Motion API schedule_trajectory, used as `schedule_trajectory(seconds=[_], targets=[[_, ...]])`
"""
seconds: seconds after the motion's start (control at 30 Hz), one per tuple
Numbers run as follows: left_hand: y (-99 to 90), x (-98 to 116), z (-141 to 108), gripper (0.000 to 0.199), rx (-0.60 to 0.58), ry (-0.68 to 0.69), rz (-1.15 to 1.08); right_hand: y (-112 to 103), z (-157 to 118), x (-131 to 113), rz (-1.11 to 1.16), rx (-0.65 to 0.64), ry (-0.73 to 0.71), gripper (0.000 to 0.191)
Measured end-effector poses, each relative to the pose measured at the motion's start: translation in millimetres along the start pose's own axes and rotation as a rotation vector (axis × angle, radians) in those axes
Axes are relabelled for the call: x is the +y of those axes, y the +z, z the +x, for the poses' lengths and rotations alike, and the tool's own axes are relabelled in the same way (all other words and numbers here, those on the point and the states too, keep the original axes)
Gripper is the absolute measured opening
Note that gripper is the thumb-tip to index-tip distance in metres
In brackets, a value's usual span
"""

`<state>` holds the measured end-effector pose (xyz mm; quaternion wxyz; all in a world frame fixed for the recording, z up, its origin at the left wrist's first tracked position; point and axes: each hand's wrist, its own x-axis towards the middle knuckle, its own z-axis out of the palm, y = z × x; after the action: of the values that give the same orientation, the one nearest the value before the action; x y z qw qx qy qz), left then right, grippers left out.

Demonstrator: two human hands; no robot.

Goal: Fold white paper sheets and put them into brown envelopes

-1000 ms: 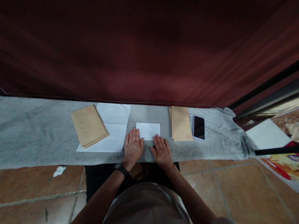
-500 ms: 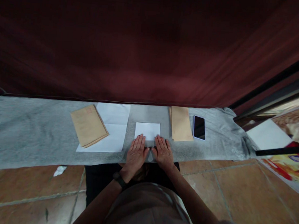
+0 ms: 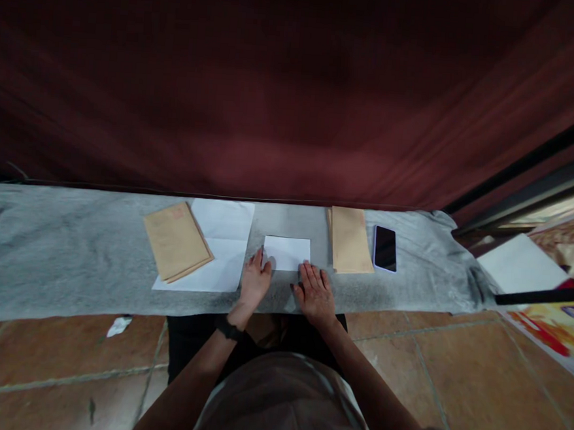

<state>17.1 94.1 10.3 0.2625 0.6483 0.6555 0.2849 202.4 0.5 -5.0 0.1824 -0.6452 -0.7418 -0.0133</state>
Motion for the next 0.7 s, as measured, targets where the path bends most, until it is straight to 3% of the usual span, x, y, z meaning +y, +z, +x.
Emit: schedule_trajectory(seconds=[0.1,0.27,0.47,0.7], targets=[[-0.1,-3,12,0.044,-0.025,-0.121,-0.115,0,0,0,0.001,0.002,0.0,0.057],[-2.0,-3,20,0.037,-0.04,-0.186,-0.161,2,0,0,-0.003,0.001,0.003,0.056],[-4.9,2,25,0.007,0.007,-0.251,-0.308,0,0,1,0.001,-0.007,0.013,0.056],[-12.3,21,11,0.015,0.021,-0.25,-0.575,-9,15,-12,0.05,-0.002,0.046,0.06]])
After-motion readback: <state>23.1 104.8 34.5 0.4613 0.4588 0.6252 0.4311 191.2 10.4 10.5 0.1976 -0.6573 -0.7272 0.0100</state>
